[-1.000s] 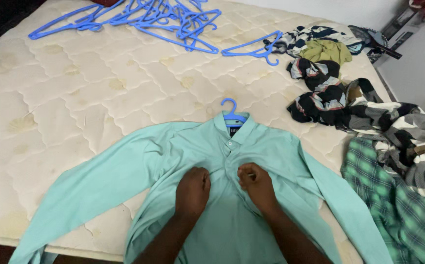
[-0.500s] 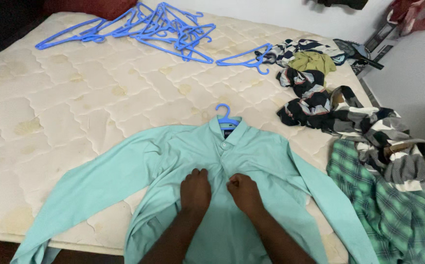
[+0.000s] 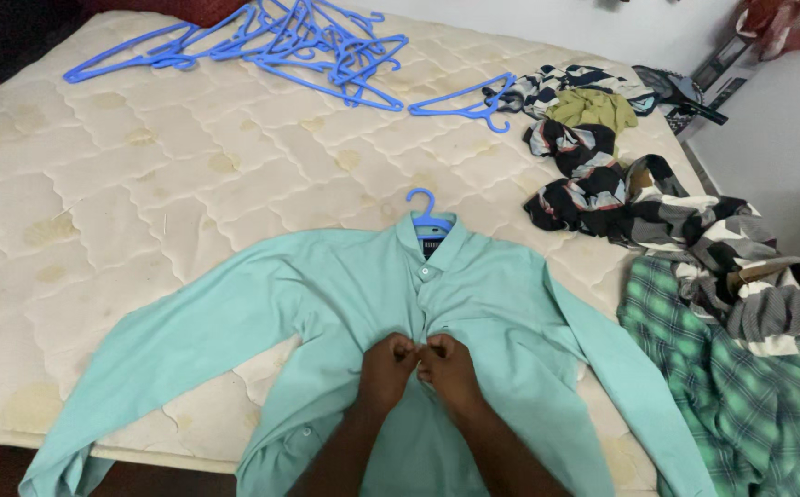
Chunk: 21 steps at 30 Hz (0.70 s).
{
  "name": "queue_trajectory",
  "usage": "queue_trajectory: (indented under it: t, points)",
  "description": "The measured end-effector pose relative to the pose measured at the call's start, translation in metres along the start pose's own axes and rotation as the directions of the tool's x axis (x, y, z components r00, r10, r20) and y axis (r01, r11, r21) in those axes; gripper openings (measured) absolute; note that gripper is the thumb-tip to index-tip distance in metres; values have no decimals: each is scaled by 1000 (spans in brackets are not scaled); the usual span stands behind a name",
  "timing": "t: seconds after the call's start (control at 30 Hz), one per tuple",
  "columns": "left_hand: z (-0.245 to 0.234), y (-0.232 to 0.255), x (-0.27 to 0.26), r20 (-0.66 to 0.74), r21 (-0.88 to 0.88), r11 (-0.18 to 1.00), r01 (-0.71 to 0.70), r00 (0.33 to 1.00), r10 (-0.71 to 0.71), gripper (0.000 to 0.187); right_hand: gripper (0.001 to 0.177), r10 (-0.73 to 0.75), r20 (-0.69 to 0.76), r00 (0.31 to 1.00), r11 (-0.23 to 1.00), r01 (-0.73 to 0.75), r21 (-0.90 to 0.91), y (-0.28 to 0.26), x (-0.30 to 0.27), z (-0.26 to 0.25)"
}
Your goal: The person hangs a plaid shirt in a wardrobe, then lays a light green shirt on a bed, buttons it, places it on a hanger, and hangs it in the wardrobe. The person also rearranges other shirts already hanging in the wardrobe.
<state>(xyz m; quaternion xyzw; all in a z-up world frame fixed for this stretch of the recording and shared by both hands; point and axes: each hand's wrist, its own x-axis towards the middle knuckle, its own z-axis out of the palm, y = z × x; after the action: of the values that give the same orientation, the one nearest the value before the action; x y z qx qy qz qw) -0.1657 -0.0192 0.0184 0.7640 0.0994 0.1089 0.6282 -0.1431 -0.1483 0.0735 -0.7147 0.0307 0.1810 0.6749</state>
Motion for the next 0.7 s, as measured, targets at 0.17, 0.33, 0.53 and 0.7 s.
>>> queue_trajectory:
  t: [0.17,0.33,0.53,0.7]
  points:
    - [-1,-41,14,159,-279,948,154,981,-113,12,14,19,-65,998,999,-21,-31,24,0,2]
    - [-1,-49,12,226,-337,929,153,971,-77,10,13,-1,-51,999,1000,2,17,45,13,1]
    - [3,-46,10,170,-252,951,178,976,-137,10,12,29,-6,1000,999,-29,46,39,8,-4]
    - [7,-49,9,127,-263,955,141,986,-111,7,10,99,-12,995,994,-99,53,18,-6,-2]
